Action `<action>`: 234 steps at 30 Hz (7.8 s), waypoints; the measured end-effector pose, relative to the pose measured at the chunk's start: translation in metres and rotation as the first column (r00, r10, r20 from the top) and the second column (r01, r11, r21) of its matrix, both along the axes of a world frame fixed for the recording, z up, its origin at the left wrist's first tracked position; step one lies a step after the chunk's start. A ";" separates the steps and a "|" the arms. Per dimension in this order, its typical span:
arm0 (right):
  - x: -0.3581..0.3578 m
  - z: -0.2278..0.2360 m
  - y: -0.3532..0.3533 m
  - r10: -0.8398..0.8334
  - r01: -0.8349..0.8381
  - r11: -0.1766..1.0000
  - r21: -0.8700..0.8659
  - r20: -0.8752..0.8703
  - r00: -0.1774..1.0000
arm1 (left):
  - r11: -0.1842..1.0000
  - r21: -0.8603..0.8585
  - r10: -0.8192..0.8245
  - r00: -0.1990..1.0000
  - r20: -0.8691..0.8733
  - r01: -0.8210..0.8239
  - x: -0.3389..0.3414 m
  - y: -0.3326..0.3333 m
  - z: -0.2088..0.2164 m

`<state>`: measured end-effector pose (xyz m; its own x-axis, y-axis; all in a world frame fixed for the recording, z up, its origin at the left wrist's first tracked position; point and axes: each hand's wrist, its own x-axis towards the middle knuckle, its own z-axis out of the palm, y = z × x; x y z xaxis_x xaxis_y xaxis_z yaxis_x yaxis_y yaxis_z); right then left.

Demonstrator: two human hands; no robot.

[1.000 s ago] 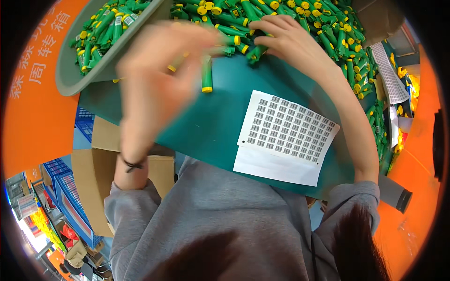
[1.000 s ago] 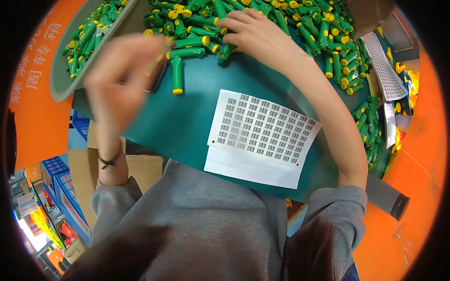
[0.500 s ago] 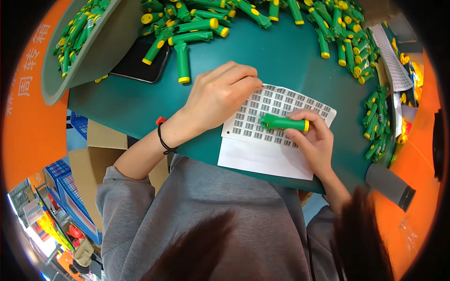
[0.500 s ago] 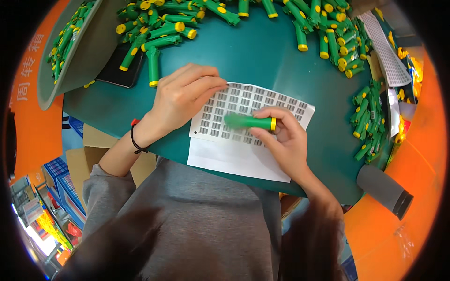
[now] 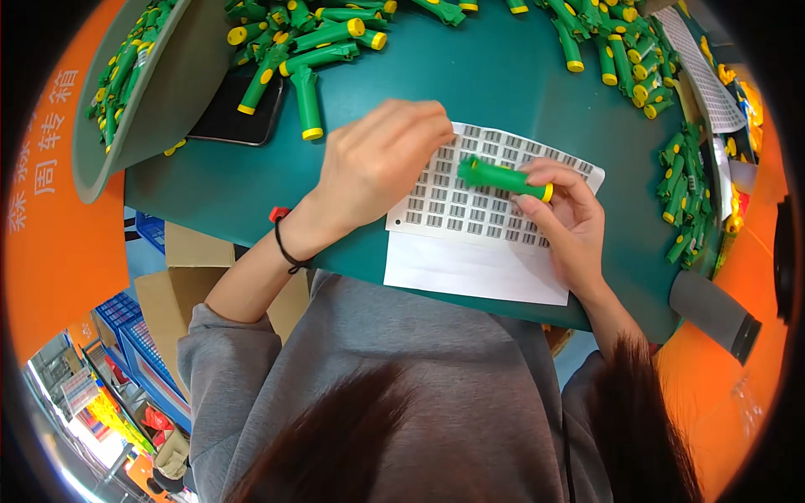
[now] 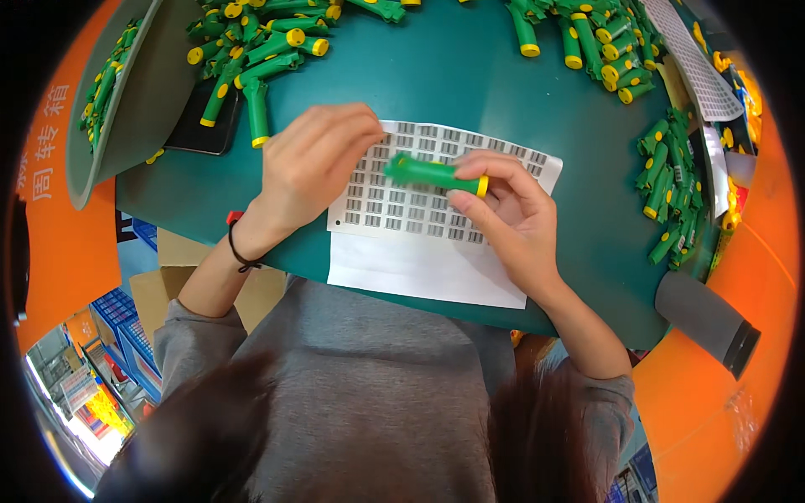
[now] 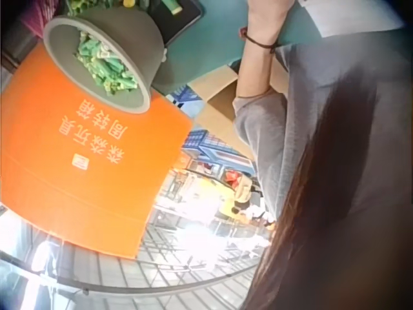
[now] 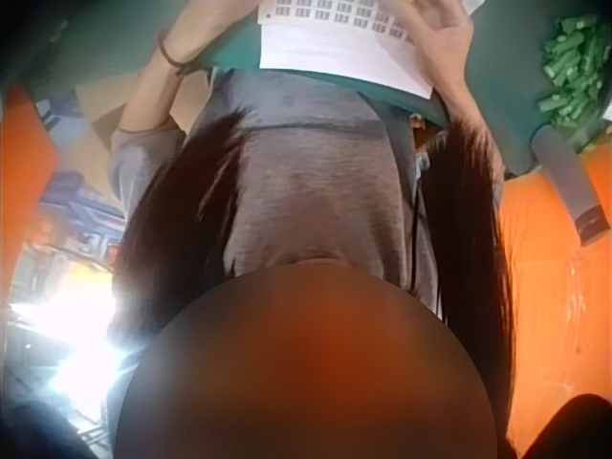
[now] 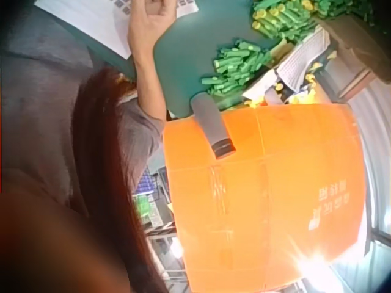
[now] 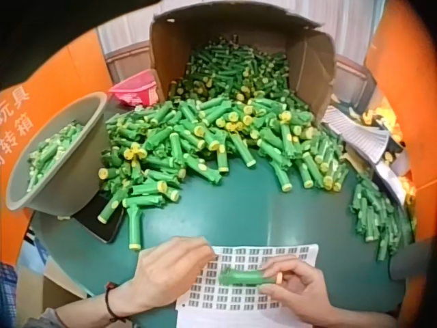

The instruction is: Applying small square labels from a sheet onto green and yellow cylindrical components.

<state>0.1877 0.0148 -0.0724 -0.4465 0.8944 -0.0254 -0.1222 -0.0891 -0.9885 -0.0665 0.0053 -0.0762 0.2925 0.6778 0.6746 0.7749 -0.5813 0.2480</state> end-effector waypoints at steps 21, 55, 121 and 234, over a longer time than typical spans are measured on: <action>0.001 0.006 -0.005 0.098 -0.097 0.991 -0.089 0.015 0.995 | 0.583 -0.737 0.107 0.866 0.488 0.342 0.036 -0.014 0.051; -0.062 0.082 0.065 -0.015 -0.198 0.824 0.531 0.369 0.929 | 0.849 -0.488 0.161 0.780 0.604 0.202 -0.061 -0.046 0.109; 0.009 0.001 -0.002 0.116 -0.119 0.988 0.100 0.029 0.993 | 0.469 -0.748 0.164 0.787 0.595 0.469 0.041 -0.020 0.044; 0.011 0.062 0.082 0.126 -0.121 0.962 -0.246 0.001 0.992 | 0.925 -0.360 -0.038 0.973 0.230 0.121 0.036 0.011 0.017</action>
<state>0.1991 0.0966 -0.0099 -0.5508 0.7978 -0.2453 -0.0787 -0.3422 -0.9363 -0.0305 0.0165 -0.0597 0.2323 0.8707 0.4336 0.6341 -0.4736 0.6112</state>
